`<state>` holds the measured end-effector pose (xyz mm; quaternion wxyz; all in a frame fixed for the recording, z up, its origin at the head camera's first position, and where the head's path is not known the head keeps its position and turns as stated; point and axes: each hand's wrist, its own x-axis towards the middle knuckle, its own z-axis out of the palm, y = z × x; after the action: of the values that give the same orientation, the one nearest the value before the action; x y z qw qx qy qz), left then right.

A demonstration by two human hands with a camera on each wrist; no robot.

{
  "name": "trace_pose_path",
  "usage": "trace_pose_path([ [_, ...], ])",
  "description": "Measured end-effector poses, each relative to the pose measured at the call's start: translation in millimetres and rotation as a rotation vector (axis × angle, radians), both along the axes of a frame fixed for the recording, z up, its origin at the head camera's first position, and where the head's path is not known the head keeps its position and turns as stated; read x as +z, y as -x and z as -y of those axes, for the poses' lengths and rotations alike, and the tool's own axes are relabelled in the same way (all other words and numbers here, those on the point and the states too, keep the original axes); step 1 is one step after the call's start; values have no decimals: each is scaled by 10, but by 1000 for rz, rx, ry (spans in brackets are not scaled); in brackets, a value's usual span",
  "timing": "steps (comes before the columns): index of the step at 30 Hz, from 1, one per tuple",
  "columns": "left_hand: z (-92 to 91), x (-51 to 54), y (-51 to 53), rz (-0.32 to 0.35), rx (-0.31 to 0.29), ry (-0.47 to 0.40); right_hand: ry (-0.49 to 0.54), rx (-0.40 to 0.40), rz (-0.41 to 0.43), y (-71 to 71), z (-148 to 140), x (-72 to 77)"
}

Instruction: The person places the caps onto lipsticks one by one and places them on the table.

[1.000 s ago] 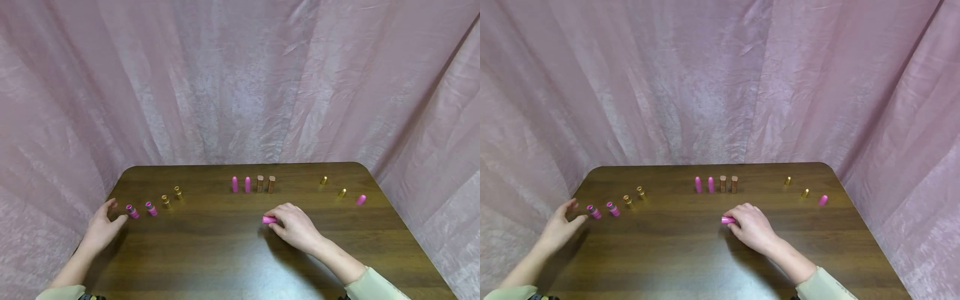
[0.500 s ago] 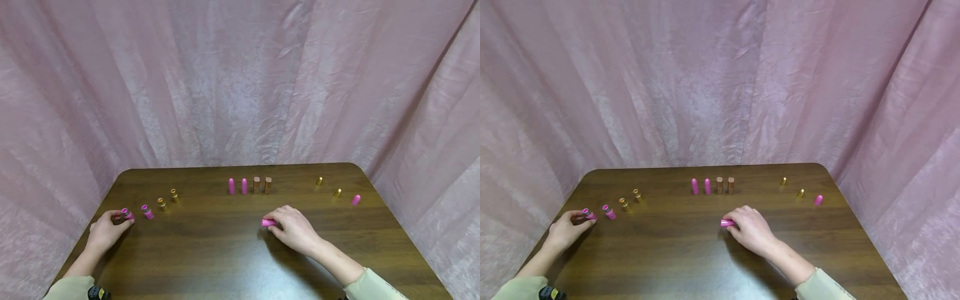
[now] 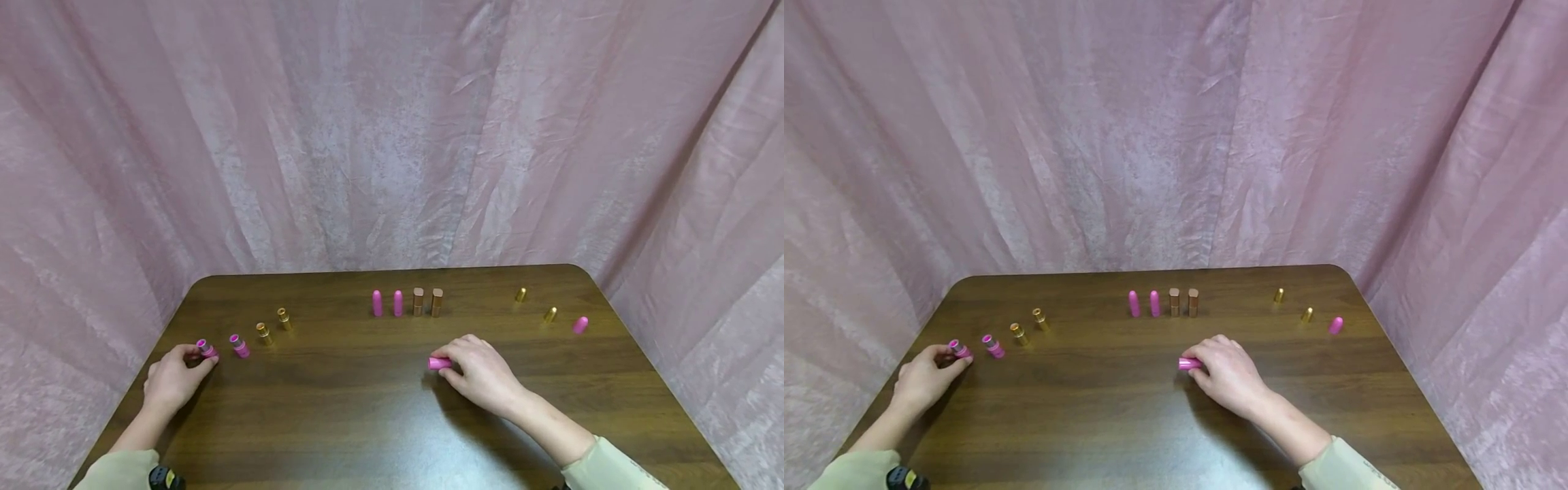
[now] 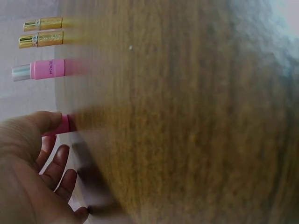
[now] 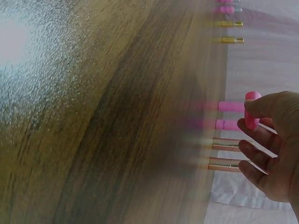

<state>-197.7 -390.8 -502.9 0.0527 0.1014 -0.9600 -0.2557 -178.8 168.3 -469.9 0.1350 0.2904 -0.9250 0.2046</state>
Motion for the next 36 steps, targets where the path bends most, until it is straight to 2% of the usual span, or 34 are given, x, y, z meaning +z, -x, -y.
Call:
trace_pose_path([
  [10,-3,0,-19,0,33,-10,0,0,-5,7,11,-14],
  [14,47,27,-47,19,69,-34,7,6,-13,4,9,-18],
  [16,82,41,-60,6,92,-40,10,4,-16,1,-2,-21],
  [21,137,100,-100,-119,110,-75,8,-14,-23,-6,-46,-28],
  [26,92,223,-152,-224,115,-95,20,-27,-9,-12,-100,-15],
  [30,-65,345,-205,-276,72,-113,32,-41,0,-17,-144,-5],
  [36,-448,533,-228,-347,-33,-102,40,-51,-10,-11,-202,-16],
])
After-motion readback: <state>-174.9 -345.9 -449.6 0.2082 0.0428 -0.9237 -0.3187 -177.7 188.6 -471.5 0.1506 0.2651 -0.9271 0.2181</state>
